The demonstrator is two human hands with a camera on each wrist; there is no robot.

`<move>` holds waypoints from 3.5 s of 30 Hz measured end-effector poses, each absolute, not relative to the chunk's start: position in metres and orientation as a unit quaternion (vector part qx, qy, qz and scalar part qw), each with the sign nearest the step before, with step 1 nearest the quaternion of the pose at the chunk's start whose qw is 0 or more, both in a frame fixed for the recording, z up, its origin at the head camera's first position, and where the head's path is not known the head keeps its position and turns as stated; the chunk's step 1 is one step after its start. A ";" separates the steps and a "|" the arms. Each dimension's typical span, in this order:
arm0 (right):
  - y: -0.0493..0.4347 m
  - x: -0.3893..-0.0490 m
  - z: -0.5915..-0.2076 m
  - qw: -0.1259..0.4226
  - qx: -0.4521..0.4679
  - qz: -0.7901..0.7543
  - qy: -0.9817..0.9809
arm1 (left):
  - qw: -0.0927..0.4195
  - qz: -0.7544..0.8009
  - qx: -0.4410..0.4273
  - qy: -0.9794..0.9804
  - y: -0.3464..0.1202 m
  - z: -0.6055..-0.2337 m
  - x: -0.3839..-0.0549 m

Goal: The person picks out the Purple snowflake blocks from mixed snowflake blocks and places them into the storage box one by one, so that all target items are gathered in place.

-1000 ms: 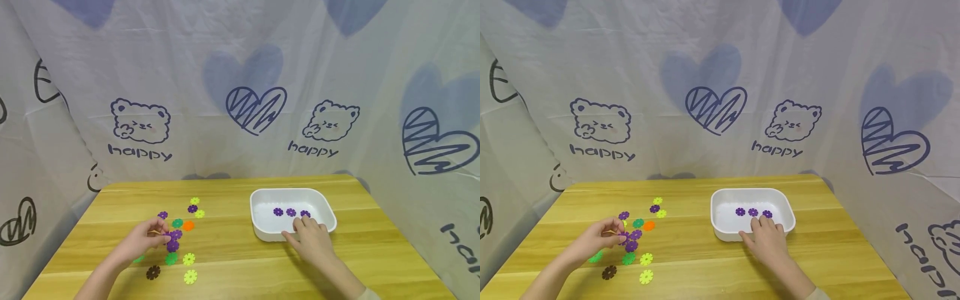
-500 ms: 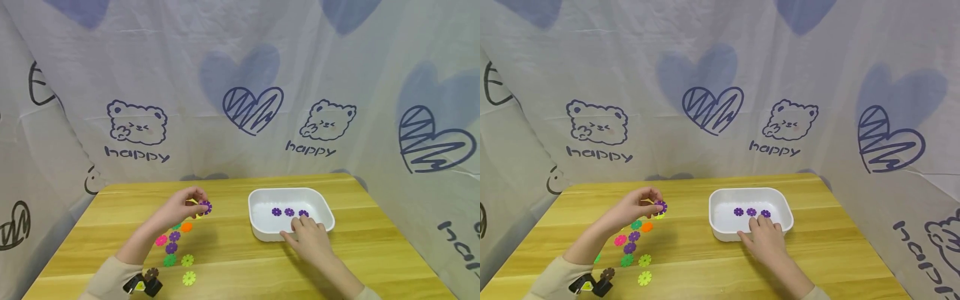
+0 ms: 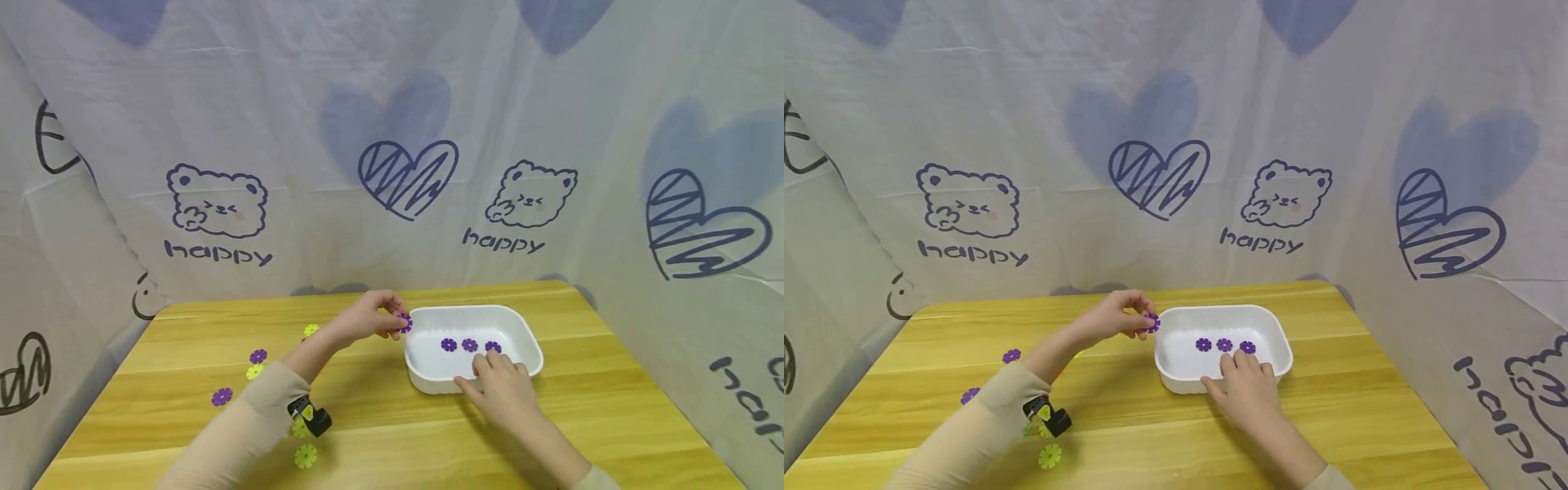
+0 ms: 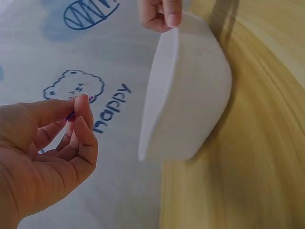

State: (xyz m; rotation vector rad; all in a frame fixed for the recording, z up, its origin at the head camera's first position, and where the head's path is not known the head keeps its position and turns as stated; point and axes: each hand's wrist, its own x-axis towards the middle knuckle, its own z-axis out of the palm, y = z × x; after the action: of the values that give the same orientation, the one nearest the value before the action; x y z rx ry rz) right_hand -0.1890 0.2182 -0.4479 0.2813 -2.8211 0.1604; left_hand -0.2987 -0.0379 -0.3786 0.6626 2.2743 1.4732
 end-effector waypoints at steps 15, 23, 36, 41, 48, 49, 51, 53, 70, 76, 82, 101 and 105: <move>0.220 -0.188 -0.444 0.151 0.096 0.048 -0.983 | 0.106 0.423 0.246 0.865 0.030 -0.420 -0.323; 0.220 -0.189 -0.445 0.167 0.104 0.042 -0.979 | 0.040 0.227 0.323 0.918 0.051 -0.428 -0.329; 0.216 -0.189 -0.446 0.159 0.104 0.045 -0.981 | -0.002 0.090 0.344 0.935 0.053 -0.442 -0.330; 0.217 -0.189 -0.448 0.155 0.100 0.049 -0.982 | 0.039 0.318 0.325 0.890 0.034 -0.432 -0.328; 0.217 -0.189 -0.448 0.149 0.094 0.054 -0.983 | 0.050 0.445 0.298 0.843 -0.006 -0.417 -0.310; 0.217 -0.188 -0.447 0.150 0.095 0.054 -0.983 | 0.050 0.449 0.293 0.842 -0.012 -0.415 -0.306; 0.217 -0.188 -0.447 0.151 0.095 0.057 -0.982 | 0.049 0.455 0.287 0.841 -0.025 -0.411 -0.297; 0.217 -0.188 -0.446 0.150 0.093 0.059 -0.983 | 0.049 0.456 0.285 0.842 -0.038 -0.405 -0.288; 0.215 -0.187 -0.446 0.142 0.093 0.062 -0.984 | -0.001 0.423 0.198 0.884 -0.159 -0.385 -0.215; 0.215 -0.187 -0.447 0.147 0.094 0.059 -0.983 | 0.004 0.431 0.151 0.890 -0.190 -0.401 -0.200; 0.215 -0.187 -0.446 0.165 0.099 0.053 -0.980 | 0.051 0.439 0.119 0.889 -0.213 -0.425 -0.200; 0.214 -0.186 -0.446 0.151 0.092 0.053 -0.983 | 0.068 0.338 0.098 0.933 -0.212 -0.462 -0.206; 0.214 -0.186 -0.446 0.152 0.094 0.052 -0.982 | 0.068 0.339 0.083 0.935 -0.211 -0.463 -0.206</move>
State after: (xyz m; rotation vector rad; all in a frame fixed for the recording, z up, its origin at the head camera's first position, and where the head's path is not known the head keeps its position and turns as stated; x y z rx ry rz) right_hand -0.1859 0.2143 -0.4457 0.2704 -2.8187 0.1506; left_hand -0.2063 -0.2109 -0.4627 0.2489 2.8163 1.0201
